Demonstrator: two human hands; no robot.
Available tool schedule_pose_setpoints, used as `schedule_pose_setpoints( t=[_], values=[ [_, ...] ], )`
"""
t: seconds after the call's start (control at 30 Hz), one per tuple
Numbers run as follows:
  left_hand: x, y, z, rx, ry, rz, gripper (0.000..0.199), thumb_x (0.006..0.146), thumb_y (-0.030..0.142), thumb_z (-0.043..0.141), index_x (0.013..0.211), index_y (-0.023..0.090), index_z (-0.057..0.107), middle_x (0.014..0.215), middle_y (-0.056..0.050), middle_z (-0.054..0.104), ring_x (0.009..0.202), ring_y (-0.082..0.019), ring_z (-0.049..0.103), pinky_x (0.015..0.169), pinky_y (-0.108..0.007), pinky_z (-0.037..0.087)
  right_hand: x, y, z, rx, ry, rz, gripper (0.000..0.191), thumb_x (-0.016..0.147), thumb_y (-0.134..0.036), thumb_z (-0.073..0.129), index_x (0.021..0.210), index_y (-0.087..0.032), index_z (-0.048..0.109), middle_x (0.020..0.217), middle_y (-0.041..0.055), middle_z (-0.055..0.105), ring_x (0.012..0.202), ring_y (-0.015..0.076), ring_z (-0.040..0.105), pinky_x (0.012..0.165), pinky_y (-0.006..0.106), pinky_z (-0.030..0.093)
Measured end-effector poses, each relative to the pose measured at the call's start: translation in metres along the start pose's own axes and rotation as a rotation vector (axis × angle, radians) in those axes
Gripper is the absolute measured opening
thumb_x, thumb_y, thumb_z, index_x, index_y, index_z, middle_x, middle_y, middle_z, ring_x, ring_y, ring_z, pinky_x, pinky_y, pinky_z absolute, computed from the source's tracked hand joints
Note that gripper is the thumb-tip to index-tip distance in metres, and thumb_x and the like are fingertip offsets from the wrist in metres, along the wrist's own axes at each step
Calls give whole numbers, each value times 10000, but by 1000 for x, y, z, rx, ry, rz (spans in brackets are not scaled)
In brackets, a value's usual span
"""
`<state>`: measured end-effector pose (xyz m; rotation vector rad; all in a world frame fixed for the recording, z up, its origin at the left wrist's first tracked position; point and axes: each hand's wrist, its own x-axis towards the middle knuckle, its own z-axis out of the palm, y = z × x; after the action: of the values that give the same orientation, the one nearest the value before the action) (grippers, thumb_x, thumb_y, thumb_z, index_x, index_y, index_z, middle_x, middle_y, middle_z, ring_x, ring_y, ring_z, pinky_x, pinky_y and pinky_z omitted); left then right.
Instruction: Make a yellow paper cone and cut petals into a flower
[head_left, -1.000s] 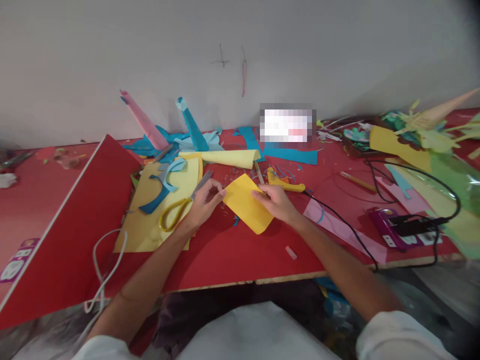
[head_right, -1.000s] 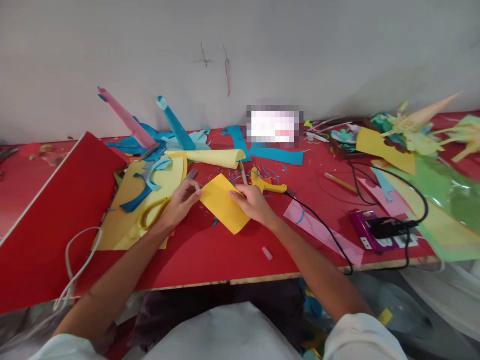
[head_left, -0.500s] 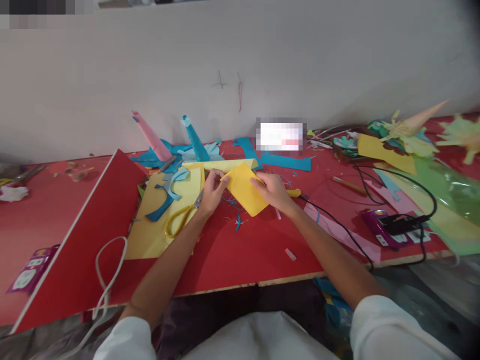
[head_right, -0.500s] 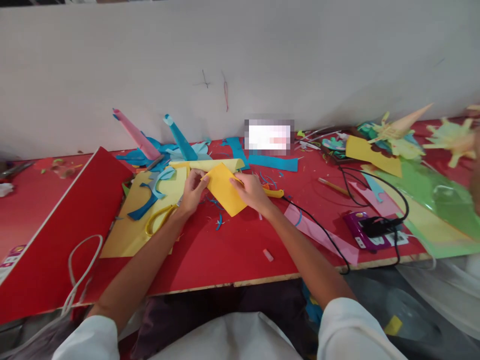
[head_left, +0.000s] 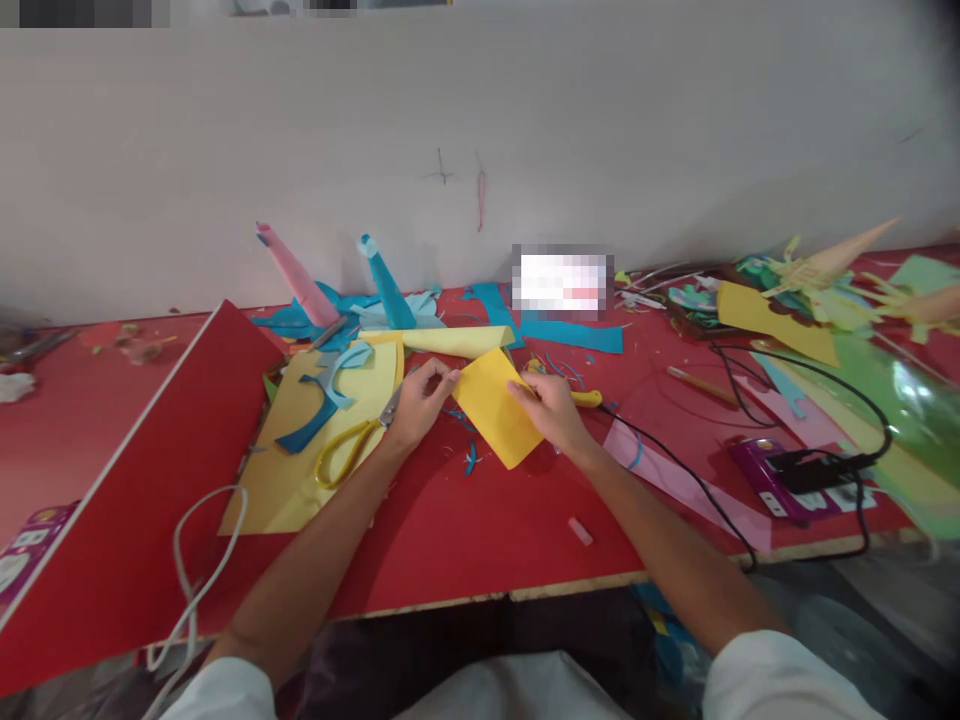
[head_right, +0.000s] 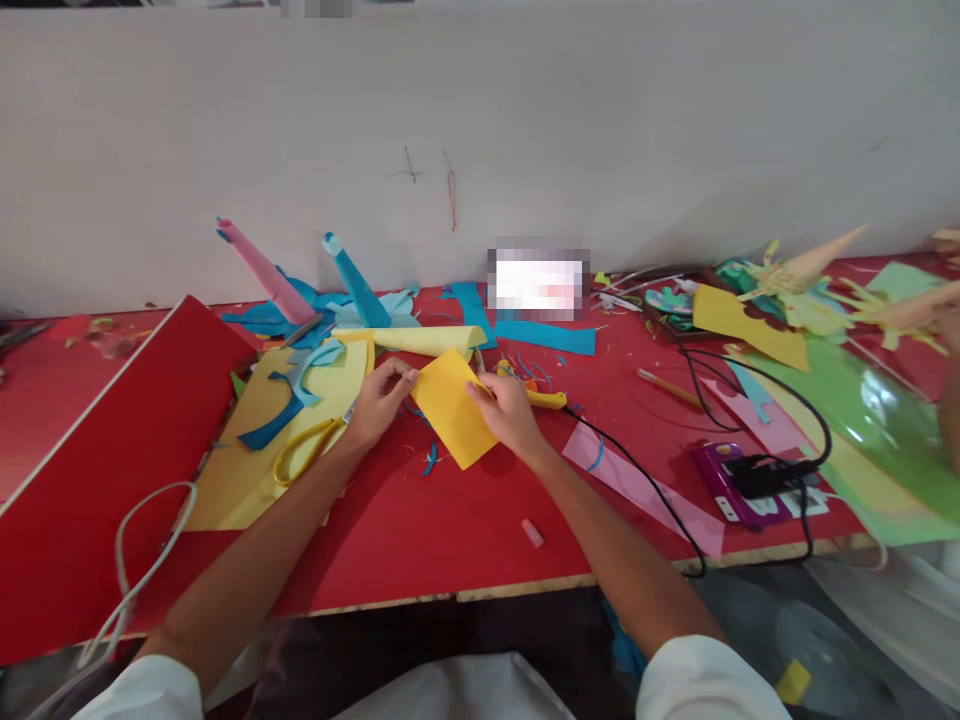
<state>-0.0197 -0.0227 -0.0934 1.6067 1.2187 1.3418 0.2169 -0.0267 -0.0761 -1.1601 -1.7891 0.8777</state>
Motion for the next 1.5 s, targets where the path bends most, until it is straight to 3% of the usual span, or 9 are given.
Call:
schedule_pose_setpoints(
  t=[0.13, 0.37, 0.63, 0.83, 1.1, 1.27, 1.5],
  values=[
    [1, -2, 2, -26, 27, -8, 543, 889, 701, 725, 787, 196, 554, 724, 23, 525, 669, -126, 477, 646, -275, 403, 0, 1, 1, -17, 5, -7, 569, 963, -694, 494, 648, -241, 354, 612, -15, 369, 621, 156, 354, 612, 335, 237],
    [4, -8, 2, -105, 66, -36, 553, 805, 647, 822, 1023, 214, 556, 806, 1, 654, 720, -141, 594, 674, -269, 458, 1, 4, 0, -47, -8, 2, 557, 955, -663, 510, 643, -246, 313, 607, -22, 327, 618, 151, 321, 608, 335, 215],
    [1, -10, 0, 28, 210, -34, 406, 795, 495, 845, 945, 218, 589, 729, 26, 628, 665, -144, 613, 622, -269, 472, 1, 9, 6, -6, -49, 39, 565, 937, -683, 526, 652, -252, 296, 614, -29, 297, 616, 147, 318, 595, 331, 192],
    [-4, -2, 0, -62, 28, -70, 423, 921, 610, 718, 994, 194, 695, 817, -19, 687, 697, -146, 616, 614, -267, 478, -5, 9, 16, 12, -38, 82, 542, 936, -671, 525, 666, -252, 312, 625, -28, 309, 616, 151, 339, 593, 329, 199],
    [-8, 1, 0, 25, 17, -14, 365, 878, 546, 767, 941, 188, 801, 946, -78, 809, 874, -223, 719, 760, -331, 566, -7, 6, 20, 70, -112, 115, 624, 917, -768, 548, 660, -256, 302, 607, -41, 297, 588, 138, 309, 579, 318, 205],
    [-13, 4, 5, 38, -62, 14, 290, 896, 478, 774, 957, 200, 833, 981, -86, 837, 923, -242, 756, 840, -364, 595, -9, 5, 20, 85, -39, 107, 664, 933, -822, 499, 652, -250, 314, 606, -42, 282, 583, 133, 290, 577, 324, 207],
    [-14, 8, 6, 32, -104, 27, 258, 912, 438, 766, 968, 194, 830, 990, -88, 841, 932, -236, 766, 834, -350, 587, -10, -3, 19, 134, 14, 90, 647, 954, -804, 484, 680, -254, 283, 630, -42, 269, 592, 139, 292, 584, 333, 199]
  ],
)
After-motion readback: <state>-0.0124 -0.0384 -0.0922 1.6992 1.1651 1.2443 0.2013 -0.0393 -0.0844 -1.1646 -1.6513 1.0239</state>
